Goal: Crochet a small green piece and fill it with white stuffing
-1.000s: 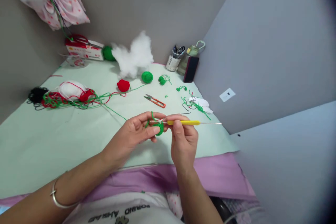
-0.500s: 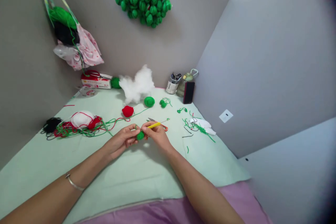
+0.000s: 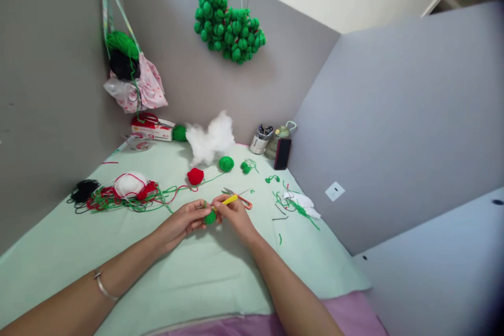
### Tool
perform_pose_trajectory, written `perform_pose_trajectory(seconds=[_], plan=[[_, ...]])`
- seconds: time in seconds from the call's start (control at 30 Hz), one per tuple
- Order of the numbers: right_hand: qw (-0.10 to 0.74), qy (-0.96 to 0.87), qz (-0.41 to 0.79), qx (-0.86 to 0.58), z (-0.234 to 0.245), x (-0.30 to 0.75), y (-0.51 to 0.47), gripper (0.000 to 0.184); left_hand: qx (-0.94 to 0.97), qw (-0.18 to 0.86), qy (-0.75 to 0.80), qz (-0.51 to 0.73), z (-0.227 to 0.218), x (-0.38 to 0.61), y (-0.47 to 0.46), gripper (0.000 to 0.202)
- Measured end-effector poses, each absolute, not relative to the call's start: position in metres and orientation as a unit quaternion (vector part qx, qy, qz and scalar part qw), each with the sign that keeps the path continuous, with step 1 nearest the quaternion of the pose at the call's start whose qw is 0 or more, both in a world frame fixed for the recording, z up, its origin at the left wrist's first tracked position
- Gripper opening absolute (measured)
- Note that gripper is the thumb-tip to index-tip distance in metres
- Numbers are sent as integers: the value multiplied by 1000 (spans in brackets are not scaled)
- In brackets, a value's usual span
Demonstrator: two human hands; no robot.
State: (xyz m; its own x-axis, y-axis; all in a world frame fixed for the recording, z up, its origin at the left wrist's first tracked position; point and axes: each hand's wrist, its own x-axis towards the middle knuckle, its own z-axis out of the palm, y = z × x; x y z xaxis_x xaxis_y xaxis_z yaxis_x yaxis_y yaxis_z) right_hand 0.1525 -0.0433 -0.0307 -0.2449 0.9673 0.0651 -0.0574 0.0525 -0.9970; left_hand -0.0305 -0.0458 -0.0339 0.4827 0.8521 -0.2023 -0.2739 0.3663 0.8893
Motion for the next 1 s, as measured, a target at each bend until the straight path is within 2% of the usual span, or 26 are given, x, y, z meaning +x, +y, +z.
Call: perform_pose_trajectory(seconds=[0.53, 0.67, 0.77, 0.87, 1.0], plan=[[444, -579, 546, -411, -33, 149, -48, 46, 425, 731, 347, 406, -37, -38, -52, 34], [488, -568, 529, -400, -24, 148, -63, 43, 418, 732, 329, 426, -17, -35, -66, 31], [528, -560, 499, -399, -17, 146, -84, 28, 413, 741, 291, 442, -8, -33, -82, 32], [588, -592, 395, -384, -16, 141, -104, 14, 402, 740, 276, 464, -9, -31, -96, 27], [634, -587, 335, -376, -24, 138, -118, 15, 403, 733, 287, 467, -17, -26, -107, 25]])
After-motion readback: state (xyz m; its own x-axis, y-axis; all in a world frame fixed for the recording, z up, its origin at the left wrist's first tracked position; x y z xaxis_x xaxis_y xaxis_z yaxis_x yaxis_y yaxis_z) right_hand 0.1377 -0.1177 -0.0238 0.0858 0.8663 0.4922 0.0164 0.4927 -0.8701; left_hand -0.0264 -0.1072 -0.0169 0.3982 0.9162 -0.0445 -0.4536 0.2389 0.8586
